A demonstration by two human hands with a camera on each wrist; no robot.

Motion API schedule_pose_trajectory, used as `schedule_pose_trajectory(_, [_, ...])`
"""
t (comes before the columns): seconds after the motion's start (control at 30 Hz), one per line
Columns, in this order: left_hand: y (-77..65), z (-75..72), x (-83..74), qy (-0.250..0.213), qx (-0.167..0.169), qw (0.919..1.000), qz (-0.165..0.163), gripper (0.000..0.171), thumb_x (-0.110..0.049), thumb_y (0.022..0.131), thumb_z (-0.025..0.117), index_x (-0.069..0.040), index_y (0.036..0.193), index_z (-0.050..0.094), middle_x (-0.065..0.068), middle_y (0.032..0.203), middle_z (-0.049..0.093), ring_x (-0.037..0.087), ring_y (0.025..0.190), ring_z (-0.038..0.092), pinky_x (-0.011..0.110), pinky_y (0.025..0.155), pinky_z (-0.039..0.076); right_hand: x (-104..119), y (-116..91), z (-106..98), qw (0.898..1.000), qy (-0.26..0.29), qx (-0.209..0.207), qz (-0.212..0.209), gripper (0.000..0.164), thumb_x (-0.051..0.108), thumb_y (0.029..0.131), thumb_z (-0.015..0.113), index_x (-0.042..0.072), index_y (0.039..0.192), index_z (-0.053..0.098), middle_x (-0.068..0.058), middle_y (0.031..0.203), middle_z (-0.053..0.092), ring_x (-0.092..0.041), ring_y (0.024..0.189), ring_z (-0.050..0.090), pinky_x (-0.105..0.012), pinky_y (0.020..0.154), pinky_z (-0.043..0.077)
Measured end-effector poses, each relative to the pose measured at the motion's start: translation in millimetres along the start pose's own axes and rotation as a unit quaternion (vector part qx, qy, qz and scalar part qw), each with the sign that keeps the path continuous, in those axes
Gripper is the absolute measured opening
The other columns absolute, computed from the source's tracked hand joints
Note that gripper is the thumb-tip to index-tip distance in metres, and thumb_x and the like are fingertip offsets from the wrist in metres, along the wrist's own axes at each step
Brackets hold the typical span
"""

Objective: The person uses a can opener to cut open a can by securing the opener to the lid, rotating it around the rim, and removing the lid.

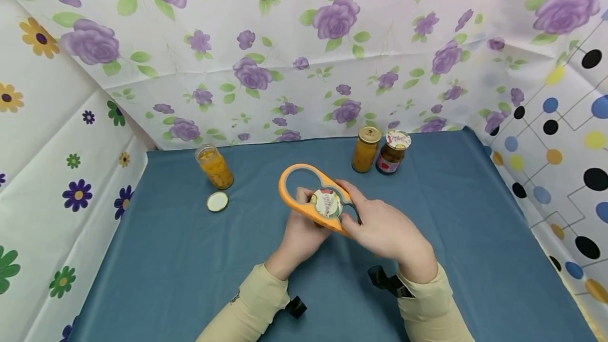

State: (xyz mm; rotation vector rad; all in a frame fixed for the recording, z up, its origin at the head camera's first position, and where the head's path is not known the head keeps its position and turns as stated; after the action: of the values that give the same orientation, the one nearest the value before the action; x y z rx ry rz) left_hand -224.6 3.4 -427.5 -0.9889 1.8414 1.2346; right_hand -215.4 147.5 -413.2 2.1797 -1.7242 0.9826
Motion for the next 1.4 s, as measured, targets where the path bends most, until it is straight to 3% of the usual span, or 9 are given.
schedule_pose_trajectory(0.17, [1.0,0.3,3.5,0.008,-0.013,0.9999,0.004,0.044,0.001,0.082,0.077,-0.002,0.104,0.039,0.012,0.096,0.054,0.019,0.078,0.054,0.04,0.065,0.05,-0.4,2.9,1.8,1.0,0.0,-0.004,0.014,0.062,0.039,0.1,0.043,0.053,0.151,0.012,-0.004,0.047,0.05,-0.023,0.032,0.041,-0.032,0.031,0.03])
schedule_pose_trajectory(0.4, [-1.2,7.7,40.4,0.019,-0.01,0.9993,-0.031,0.048,-0.008,0.082,0.079,-0.009,0.105,0.038,0.004,0.1,0.055,0.015,0.078,0.053,0.038,0.064,0.05,0.0,5.2,1.9,0.998,-0.04,-0.039,0.016,0.062,0.039,0.098,0.042,0.04,0.156,0.019,-0.001,0.048,0.046,-0.019,0.035,0.031,-0.031,0.034,0.025])
schedule_pose_trajectory(0.47, [-1.5,8.1,44.2,0.01,-0.01,0.9993,-0.034,0.048,-0.009,0.082,0.079,-0.011,0.106,0.038,0.003,0.101,0.055,0.015,0.08,0.054,0.037,0.065,0.05,0.6,5.0,1.5,0.998,-0.046,-0.046,0.017,0.063,0.041,0.097,0.042,0.038,0.156,0.02,0.0,0.048,0.046,-0.019,0.035,0.032,-0.031,0.034,0.025])
schedule_pose_trajectory(0.7, [-0.7,6.8,42.7,-0.004,-0.013,0.9994,-0.032,0.051,-0.012,0.081,0.081,-0.008,0.108,0.038,0.006,0.105,0.058,0.015,0.087,0.057,0.039,0.07,0.053,1.8,-0.3,-1.2,0.997,-0.058,-0.051,0.021,0.062,0.052,0.101,0.037,0.042,0.157,0.011,0.0,0.049,0.048,-0.019,0.036,0.037,-0.031,0.035,0.029])
schedule_pose_trajectory(0.83, [0.5,1.9,23.5,-0.025,-0.019,0.999,-0.033,0.053,-0.006,0.08,0.082,-0.004,0.106,0.036,0.012,0.105,0.058,0.018,0.086,0.06,0.038,0.069,0.054,8.0,-7.2,-6.9,0.994,-0.077,-0.082,-0.014,0.065,0.069,0.099,0.034,0.043,0.156,0.017,0.004,0.058,0.051,-0.016,0.043,0.044,-0.033,0.039,0.036])
schedule_pose_trajectory(0.97, [0.8,-2.5,9.6,-0.039,-0.024,0.9979,-0.046,0.053,-0.004,0.078,0.082,-0.002,0.105,0.037,0.015,0.104,0.058,0.02,0.084,0.061,0.038,0.069,0.055,15.5,-13.7,-10.5,0.987,-0.104,-0.113,-0.051,0.078,0.078,0.09,0.042,0.039,0.156,0.024,0.008,0.065,0.051,-0.012,0.048,0.045,-0.032,0.04,0.038])
schedule_pose_trajectory(1.13, [-0.3,-0.4,21.7,-0.05,-0.024,0.9966,-0.061,0.052,-0.005,0.081,0.081,-0.003,0.108,0.037,0.014,0.109,0.058,0.018,0.092,0.062,0.04,0.076,0.056,19.9,-15.9,-9.1,0.981,-0.128,-0.13,-0.065,0.089,0.075,0.085,0.057,0.035,0.157,0.023,0.008,0.066,0.048,-0.01,0.049,0.043,-0.03,0.042,0.038])
schedule_pose_trajectory(1.3, [-0.8,-0.7,29.6,-0.011,-0.044,0.9973,-0.058,0.051,-0.005,0.082,0.08,-0.002,0.115,0.041,0.013,0.108,0.057,0.02,0.093,0.059,0.044,0.077,0.055,21.5,-14.4,-3.4,0.982,-0.129,-0.131,-0.039,0.09,0.076,0.085,0.055,0.034,0.157,0.021,0.006,0.066,0.049,-0.011,0.048,0.045,-0.031,0.043,0.04])
schedule_pose_trajectory(1.4, [-2.1,1.4,46.3,0.009,-0.054,0.9973,-0.048,0.052,-0.013,0.084,0.08,-0.007,0.121,0.043,0.009,0.11,0.056,0.018,0.095,0.058,0.043,0.077,0.054,22.9,-14.3,-0.9,0.981,-0.134,-0.136,-0.024,0.091,0.077,0.086,0.053,0.032,0.158,0.023,0.005,0.065,0.05,-0.011,0.047,0.045,-0.032,0.042,0.04])
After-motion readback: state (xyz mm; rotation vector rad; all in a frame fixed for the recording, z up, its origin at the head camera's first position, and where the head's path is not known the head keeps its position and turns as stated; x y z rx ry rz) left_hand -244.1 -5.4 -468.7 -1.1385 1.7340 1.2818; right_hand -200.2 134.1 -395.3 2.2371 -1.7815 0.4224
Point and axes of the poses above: each hand's wrist, its own y-axis towards the middle knuckle, its own z-axis out of the palm, x = y × z, the point moved 7 cm from there along y, towards the middle knuckle
